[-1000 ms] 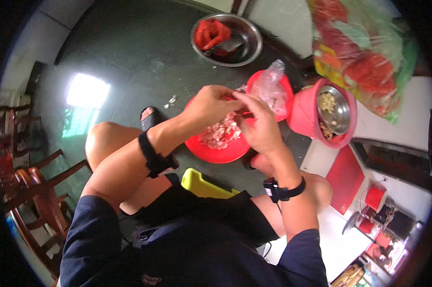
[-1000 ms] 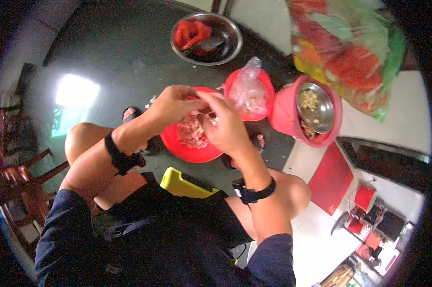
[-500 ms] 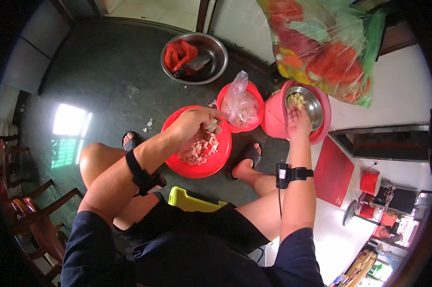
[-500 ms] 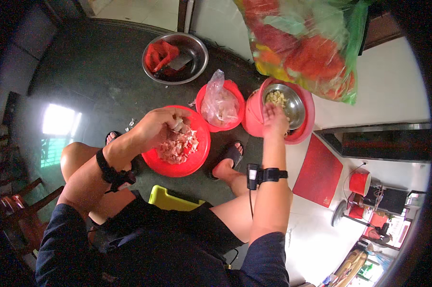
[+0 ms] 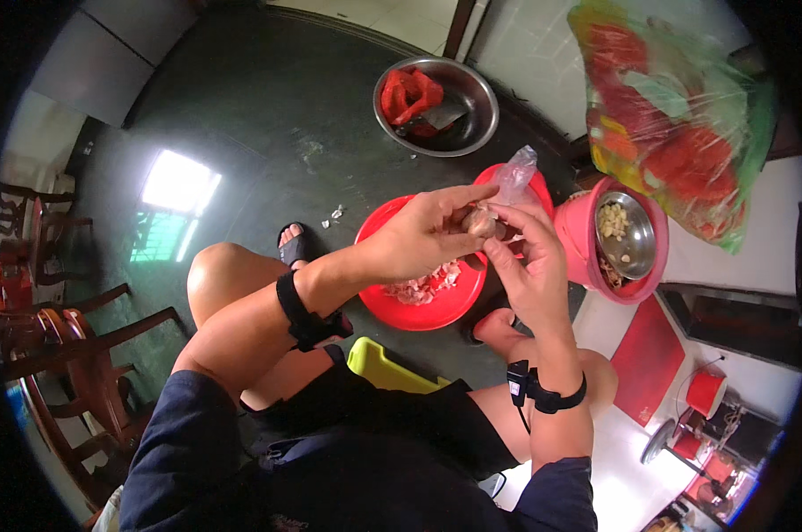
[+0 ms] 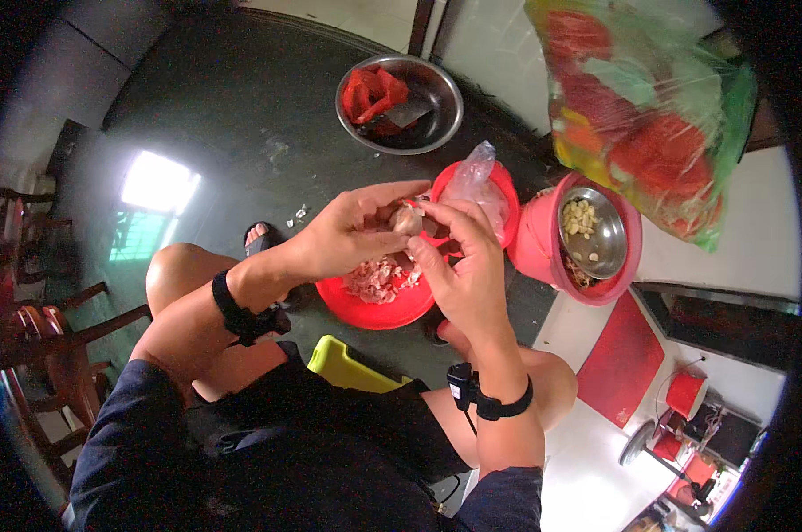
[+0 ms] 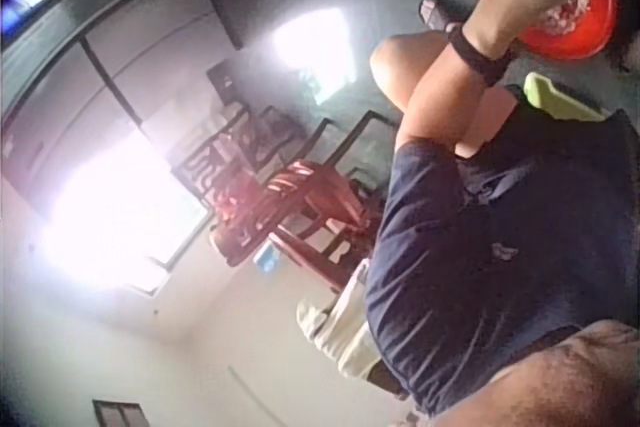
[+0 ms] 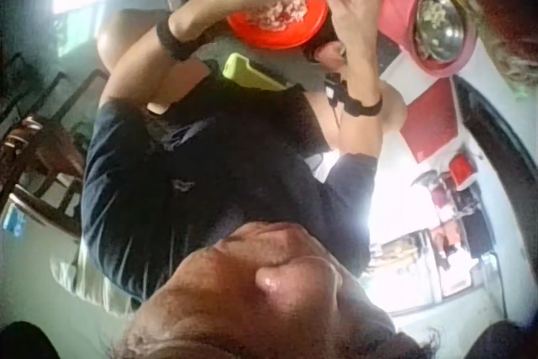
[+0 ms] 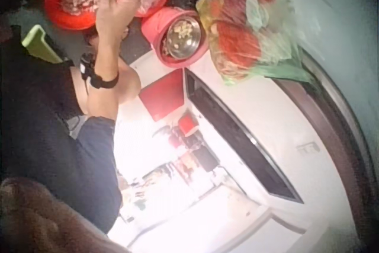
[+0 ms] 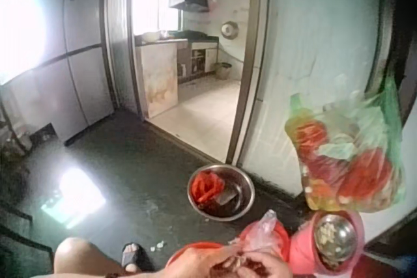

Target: Peel cloves of garlic by hand and place them into a bowl.

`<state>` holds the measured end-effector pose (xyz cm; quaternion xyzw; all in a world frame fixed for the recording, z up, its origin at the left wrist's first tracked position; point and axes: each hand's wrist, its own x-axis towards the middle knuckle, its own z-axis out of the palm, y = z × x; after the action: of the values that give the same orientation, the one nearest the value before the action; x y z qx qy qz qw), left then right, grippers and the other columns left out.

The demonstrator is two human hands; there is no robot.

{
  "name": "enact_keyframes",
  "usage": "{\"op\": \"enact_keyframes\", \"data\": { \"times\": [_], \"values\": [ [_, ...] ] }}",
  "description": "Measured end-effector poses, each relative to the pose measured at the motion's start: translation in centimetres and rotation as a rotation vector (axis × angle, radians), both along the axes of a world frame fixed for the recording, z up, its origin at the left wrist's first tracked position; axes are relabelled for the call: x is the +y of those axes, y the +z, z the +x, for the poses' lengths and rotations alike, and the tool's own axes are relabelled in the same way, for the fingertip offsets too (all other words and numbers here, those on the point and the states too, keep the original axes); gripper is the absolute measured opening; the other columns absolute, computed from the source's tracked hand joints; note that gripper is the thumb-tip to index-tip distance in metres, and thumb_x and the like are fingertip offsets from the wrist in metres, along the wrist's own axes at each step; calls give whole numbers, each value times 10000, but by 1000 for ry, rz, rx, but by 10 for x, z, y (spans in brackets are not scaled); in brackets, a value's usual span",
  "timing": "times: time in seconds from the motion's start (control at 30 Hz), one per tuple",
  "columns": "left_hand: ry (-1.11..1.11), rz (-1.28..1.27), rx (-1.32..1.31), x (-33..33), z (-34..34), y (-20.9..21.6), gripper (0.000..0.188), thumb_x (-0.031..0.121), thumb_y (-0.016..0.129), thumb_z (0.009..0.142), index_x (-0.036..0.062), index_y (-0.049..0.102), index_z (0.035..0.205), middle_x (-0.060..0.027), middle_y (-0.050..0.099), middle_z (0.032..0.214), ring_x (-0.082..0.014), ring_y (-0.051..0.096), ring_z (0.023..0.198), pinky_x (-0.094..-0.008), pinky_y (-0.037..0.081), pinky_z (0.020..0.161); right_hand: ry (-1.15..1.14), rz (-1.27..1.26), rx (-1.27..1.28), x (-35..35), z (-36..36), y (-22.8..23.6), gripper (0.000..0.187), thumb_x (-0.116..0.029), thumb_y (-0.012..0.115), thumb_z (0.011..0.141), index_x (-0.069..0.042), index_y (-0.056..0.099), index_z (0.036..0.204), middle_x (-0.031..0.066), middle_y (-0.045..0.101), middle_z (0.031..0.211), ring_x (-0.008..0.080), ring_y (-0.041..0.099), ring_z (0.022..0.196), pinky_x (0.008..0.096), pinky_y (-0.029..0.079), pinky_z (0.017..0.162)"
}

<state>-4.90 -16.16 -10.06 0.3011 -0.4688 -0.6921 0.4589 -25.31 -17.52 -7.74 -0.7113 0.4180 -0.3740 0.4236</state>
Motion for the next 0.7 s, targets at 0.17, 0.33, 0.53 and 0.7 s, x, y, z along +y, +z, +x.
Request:
{"op": "enact_keyframes", "data": {
  "times": [0.17, 0.33, 0.53, 0.7],
  "values": [
    [185, -226, -388, 4, 13, 13, 591, -3, 703, 945, -49, 490, 1493, -27, 645, 962, -55, 580, 905, -262, 528, 799, 15, 12, 25, -9, 10, -10, 345, -74, 770, 890, 10, 687, 1214, 115, 669, 1127, 207, 661, 997, 309, 519, 876],
    [213, -534, -682, -2, 17, 19, 597, 88, 796, 882, -10, 580, 1430, -82, 634, 831, -60, 576, 790, -287, 537, 724, -8, 218, -178, -8, 13, -11, 246, -77, 740, 949, 23, 688, 1168, 71, 686, 1091, 134, 657, 938, 266, 520, 845],
    [180, -310, -589, -1, 13, 25, 563, 144, 796, 920, -41, 575, 1405, -69, 676, 841, -76, 622, 777, -297, 551, 716, -45, 711, -466, -5, 23, 0, 223, -175, 691, 1013, 2, 685, 1148, 31, 692, 980, 88, 653, 898, 234, 529, 804],
    [121, -84, -376, -4, 10, 26, 553, 225, 746, 986, -41, 555, 1432, -45, 696, 886, -70, 637, 812, -284, 562, 734, 42, 681, -532, -1, 23, -5, 262, -260, 576, 1082, -31, 666, 1172, 10, 690, 1021, 82, 647, 885, 244, 536, 796]
  ]
}}
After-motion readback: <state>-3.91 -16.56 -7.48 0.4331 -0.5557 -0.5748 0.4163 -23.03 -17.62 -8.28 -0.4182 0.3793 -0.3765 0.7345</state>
